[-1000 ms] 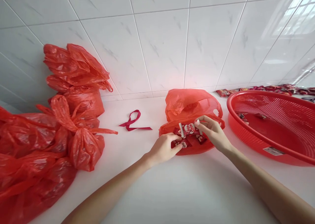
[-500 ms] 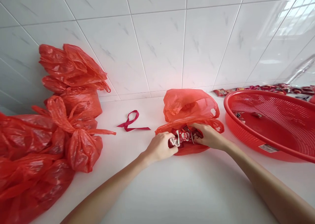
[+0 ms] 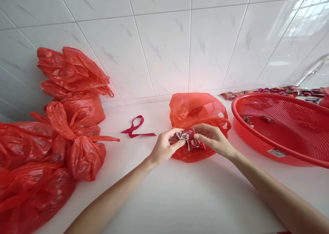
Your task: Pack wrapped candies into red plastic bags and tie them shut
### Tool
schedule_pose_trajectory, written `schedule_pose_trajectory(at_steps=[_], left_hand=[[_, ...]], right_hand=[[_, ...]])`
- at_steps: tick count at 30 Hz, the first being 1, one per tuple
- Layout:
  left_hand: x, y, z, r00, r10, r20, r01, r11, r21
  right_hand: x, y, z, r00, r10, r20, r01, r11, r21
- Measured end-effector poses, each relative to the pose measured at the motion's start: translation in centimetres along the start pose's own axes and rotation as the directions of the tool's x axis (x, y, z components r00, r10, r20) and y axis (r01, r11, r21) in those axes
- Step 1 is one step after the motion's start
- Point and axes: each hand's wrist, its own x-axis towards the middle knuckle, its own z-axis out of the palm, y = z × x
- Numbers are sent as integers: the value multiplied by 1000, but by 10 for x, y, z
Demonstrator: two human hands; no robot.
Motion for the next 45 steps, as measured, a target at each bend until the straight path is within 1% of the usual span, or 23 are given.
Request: schedule_pose_trajectory(at_steps=[2, 5, 8, 10, 12, 13, 16, 17, 19, 21, 23, 25, 27, 29, 31, 34, 37, 39, 41, 45], left_hand=[[0, 2, 2, 1000, -3, 7, 3, 1000, -7], [-1, 3, 3, 1000, -9, 25, 10, 999, -39], [-2, 4, 2, 998, 2, 69, 5, 996, -90], [-3, 5, 1, 999, 26, 47, -22, 997, -79], [-3, 6, 2, 999, 34, 29, -31, 997, -74], [-4, 6, 3, 999, 19, 42, -15, 996, -89], [-5, 6, 8, 991, -67, 119, 87, 981, -176], [-5, 6, 10, 988, -91, 121, 115, 972, -203], [-7, 5, 15, 990, -117, 75, 132, 955, -264], [-8, 3, 19, 992, -126, -12, 115, 935, -336], [-9, 4, 22, 988, -137, -77, 96, 915, -392], [-10, 5, 23, 986, -150, -78, 105, 903, -416], [-11, 8, 22, 990, -141, -19, 122, 908, -401], [-10, 11, 19, 993, -110, 30, 113, 923, -367], [-8, 14, 15, 997, -80, 9, 79, 940, -331], [-6, 16, 10, 995, -78, -56, 59, 959, -277], [-6, 13, 7, 993, -108, -37, 97, 971, -220], [-6, 10, 7, 992, -122, -32, 114, 978, -176], [-7, 6, 9, 992, -118, -50, 110, 984, -141], [-8, 2, 12, 989, -102, -106, 85, 985, -153]], right_hand=[[-2, -3, 6, 996, 63, 61, -72, 986, 148], [-4, -3, 11, 990, 125, 64, -137, 959, 248], [-5, -5, 11, 990, 129, 63, -142, 955, 261], [-5, -6, 11, 991, 121, 49, -130, 957, 259], [-5, -7, 12, 993, 116, 11, -115, 957, 268], [-5, -7, 12, 993, 116, -11, -109, 956, 272], [-5, -7, 12, 992, 119, -43, -104, 958, 267], [-5, -7, 12, 992, 118, -46, -102, 960, 261], [-5, -8, 13, 993, 108, -40, -93, 959, 268], [-5, -9, 15, 995, 99, 4, -95, 952, 290], [-6, -10, 17, 994, 99, 47, -108, 950, 292], [-6, -10, 19, 993, 98, 60, -111, 957, 269], [-7, -9, 19, 995, 87, 50, -97, 964, 249], [-8, -10, 17, 996, 73, 51, -83, 968, 237], [-8, -11, 15, 995, 72, 62, -85, 970, 226], [-7, -14, 12, 993, 90, 74, -105, 966, 236], [-7, -14, 11, 995, 98, 19, -100, 954, 282], [-6, -13, 10, 995, 99, -18, -89, 946, 311], [-6, -12, 10, 994, 102, -32, -86, 942, 325], [-5, -10, 11, 994, 103, -26, -88, 941, 327]])
